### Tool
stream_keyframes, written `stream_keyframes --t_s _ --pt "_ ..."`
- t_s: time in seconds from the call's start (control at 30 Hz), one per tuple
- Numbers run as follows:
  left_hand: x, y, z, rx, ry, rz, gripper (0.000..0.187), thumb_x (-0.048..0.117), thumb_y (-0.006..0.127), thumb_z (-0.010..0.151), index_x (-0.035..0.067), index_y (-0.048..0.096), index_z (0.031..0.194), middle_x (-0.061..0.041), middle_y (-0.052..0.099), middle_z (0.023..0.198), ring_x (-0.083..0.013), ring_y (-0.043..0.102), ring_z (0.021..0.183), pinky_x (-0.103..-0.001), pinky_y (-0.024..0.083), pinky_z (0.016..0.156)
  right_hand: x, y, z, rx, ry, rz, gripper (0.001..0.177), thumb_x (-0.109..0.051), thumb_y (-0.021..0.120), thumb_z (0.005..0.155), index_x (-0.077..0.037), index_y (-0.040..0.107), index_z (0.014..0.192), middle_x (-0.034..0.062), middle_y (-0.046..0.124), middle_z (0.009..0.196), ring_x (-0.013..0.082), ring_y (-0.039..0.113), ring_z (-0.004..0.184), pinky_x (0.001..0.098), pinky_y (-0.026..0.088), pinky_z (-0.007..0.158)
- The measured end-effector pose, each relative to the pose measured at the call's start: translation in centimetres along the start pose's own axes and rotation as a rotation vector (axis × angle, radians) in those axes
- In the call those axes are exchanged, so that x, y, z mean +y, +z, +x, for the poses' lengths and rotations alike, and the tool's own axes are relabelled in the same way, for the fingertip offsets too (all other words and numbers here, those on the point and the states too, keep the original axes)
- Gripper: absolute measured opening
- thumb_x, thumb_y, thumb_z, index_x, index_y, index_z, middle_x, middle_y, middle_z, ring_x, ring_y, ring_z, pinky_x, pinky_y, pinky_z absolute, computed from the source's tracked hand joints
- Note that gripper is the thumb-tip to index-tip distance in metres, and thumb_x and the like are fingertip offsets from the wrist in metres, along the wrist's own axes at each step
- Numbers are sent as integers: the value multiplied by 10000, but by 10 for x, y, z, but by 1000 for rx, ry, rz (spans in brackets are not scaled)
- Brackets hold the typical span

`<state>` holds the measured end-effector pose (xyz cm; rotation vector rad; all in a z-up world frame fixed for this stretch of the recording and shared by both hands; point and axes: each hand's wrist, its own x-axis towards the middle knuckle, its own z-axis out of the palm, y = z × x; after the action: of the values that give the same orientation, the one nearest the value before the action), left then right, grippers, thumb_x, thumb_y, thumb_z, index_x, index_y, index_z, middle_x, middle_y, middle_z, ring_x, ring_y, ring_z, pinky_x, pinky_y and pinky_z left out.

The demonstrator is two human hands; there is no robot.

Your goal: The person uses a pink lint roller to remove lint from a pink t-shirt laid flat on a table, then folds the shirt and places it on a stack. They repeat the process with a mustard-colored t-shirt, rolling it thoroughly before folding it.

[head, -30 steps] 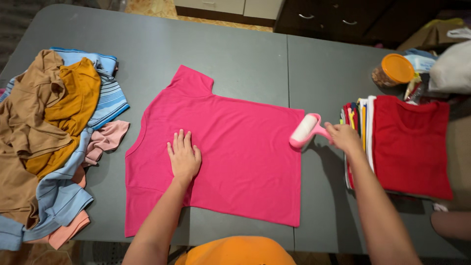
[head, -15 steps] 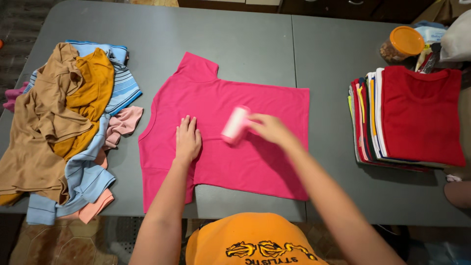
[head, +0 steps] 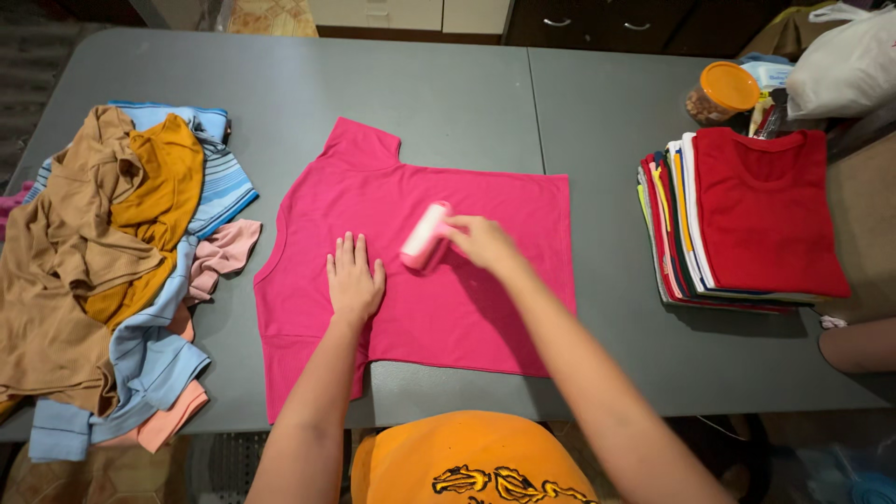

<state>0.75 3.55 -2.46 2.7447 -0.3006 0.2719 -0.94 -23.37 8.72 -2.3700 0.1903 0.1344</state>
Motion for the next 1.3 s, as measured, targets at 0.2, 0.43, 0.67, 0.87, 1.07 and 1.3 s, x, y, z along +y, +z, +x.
stream_keyframes --t_s 0.2,0.43,0.67,0.87,1.07,1.3 --pt "-4 8 2 -16 7 24 727 440 507 968 51 365 1567 -185 321 1638 -340 247 1531 -545 175 1222 41 -47 -33 -112 -54 -159 432 -443 650 925 -185 719 1264 119 749 1188 302 724 1079 417 550 931" --pt "4 -1 -11 6 -37 -138 694 452 505 989 31 399 1530 -240 321 1618 -384 242 1524 -573 144 1223 68 -131 -114 -272 102 -259 468 -450 719 844 -177 754 1222 79 779 1163 254 757 1075 385 574 946" --pt "13 -19 -46 102 -141 -443 573 357 405 1056 -1 428 1503 -224 435 1567 -381 320 1511 -544 155 1246 -20 -2 -62 -204 -156 -35 438 -433 678 901 -159 736 1238 105 760 1188 267 745 1050 387 561 924" --pt "11 -35 -50 146 -165 -593 589 370 327 1076 -17 414 1511 -230 501 1498 -393 435 1426 -491 222 1251 -61 24 -50 -235 -100 -51 443 -457 655 925 -187 714 1271 115 759 1146 280 750 980 401 566 887" --pt "18 -44 -53 144 -181 -588 576 386 336 1062 12 445 1487 -217 543 1459 -386 470 1386 -483 250 1243 14 -83 -93 -349 6 -415 416 -435 716 862 -247 742 1232 67 758 1182 274 730 1094 416 558 958" --pt "16 -35 -52 128 -126 -514 575 416 353 1067 18 482 1460 -198 564 1439 -346 468 1414 -493 245 1232 -9 -84 -98 -376 160 -553 411 -408 716 857 -286 730 1249 54 772 1183 257 742 1112 406 560 975"
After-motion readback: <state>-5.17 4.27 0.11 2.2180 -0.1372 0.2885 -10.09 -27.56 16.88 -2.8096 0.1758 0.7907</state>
